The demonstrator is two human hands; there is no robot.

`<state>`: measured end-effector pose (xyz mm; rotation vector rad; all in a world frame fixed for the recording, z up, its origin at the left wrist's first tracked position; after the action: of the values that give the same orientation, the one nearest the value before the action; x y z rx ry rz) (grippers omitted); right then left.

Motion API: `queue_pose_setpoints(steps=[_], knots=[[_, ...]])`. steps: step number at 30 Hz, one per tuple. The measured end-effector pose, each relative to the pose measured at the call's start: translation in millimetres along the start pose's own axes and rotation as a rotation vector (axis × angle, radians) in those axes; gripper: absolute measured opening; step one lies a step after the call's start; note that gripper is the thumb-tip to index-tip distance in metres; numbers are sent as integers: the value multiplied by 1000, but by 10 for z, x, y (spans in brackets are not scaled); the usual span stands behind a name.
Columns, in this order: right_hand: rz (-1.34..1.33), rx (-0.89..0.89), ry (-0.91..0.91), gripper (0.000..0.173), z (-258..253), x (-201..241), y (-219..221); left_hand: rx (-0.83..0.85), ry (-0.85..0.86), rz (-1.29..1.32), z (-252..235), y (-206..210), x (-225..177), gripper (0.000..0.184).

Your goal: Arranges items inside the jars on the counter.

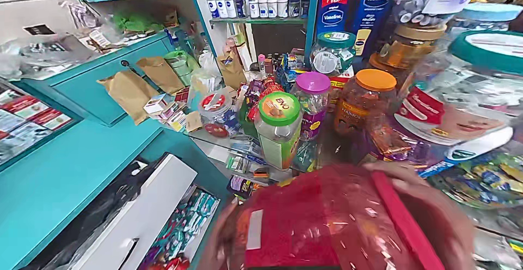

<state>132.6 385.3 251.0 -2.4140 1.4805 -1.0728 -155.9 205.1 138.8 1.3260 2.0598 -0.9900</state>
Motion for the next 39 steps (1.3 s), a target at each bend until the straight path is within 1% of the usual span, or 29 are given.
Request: queue_pose_setpoints(steps=[1,2,3,4,5,6,8,11,13,15,17,19,22,25,27,28,29,31,33,35,36,37,39], knots=[[129,-19,-21,70,-49,71,-69,-56,3,-6,-120,-38,68,45],[254,-40,-21,71,-101,115,-122,-79,42,-56,-253,-94,159,50],[361,-63,-2,70,-150,147,-140,-74,67,-136,-385,-161,252,70],[463,-64,39,68,-191,158,-141,-106,62,-135,-526,-191,340,85],[558,-35,88,67,-227,141,-137,-130,31,-82,-667,-196,434,93],[644,14,143,65,-295,113,-122,-142,-2,-23,-816,-174,533,94],[772,71,247,67,-434,5,-50,-78,-48,64,-1059,-87,735,93],[809,101,426,67,-575,-178,58,-1,-31,86,-1284,89,1034,96],[806,118,572,59,-639,-232,105,20,-49,92,-1342,138,1144,91],[799,127,674,53,-731,-210,99,99,-65,168,-1406,138,1152,87],[782,156,739,56,-892,-157,54,177,-52,237,-1534,90,1116,84],[769,188,785,54,-1105,-98,18,256,1,273,-1652,38,1152,77],[777,207,866,48,-1475,-36,-19,331,102,326,-1748,13,1351,64],[966,273,947,55,-1829,-191,-45,372,99,402,-1968,-99,1435,45],[1169,352,965,69,-2016,-472,-32,336,40,356,-2225,-243,1426,41],[1250,406,1009,78,-2097,-605,-11,308,15,309,-2356,-293,1409,40],[1289,481,1091,83,-2181,-725,-1,284,1,250,-2491,-315,1383,39],[1264,659,1332,85,-2351,-962,-7,289,-15,112,-2723,-291,1308,39],[1163,729,1522,87,-2469,-1176,-6,361,-52,-43,-2896,-227,1229,50],[1042,747,1621,82,-2555,-1313,-13,465,-85,-121,-3068,-157,1162,66],[962,777,1719,81,-2616,-1366,-26,527,-109,-135,-3149,-120,1146,71],[899,792,1779,78,-2669,-1398,-27,578,-129,-128,-3221,-78,1148,73],[865,797,1784,71,-2734,-1399,-20,675,-180,-94,-3338,-9,1161,73]])
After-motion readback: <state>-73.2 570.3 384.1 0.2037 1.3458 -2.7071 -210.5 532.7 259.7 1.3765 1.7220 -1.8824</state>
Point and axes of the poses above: each hand's wrist, its own z-axis away from the middle knuckle, its own y-axis out of the palm, x = y × z, the point moved 2 cm from there along -z, towards the middle knuckle, and after that the axes turned 12 degrees about x, right-handed, at the moved point
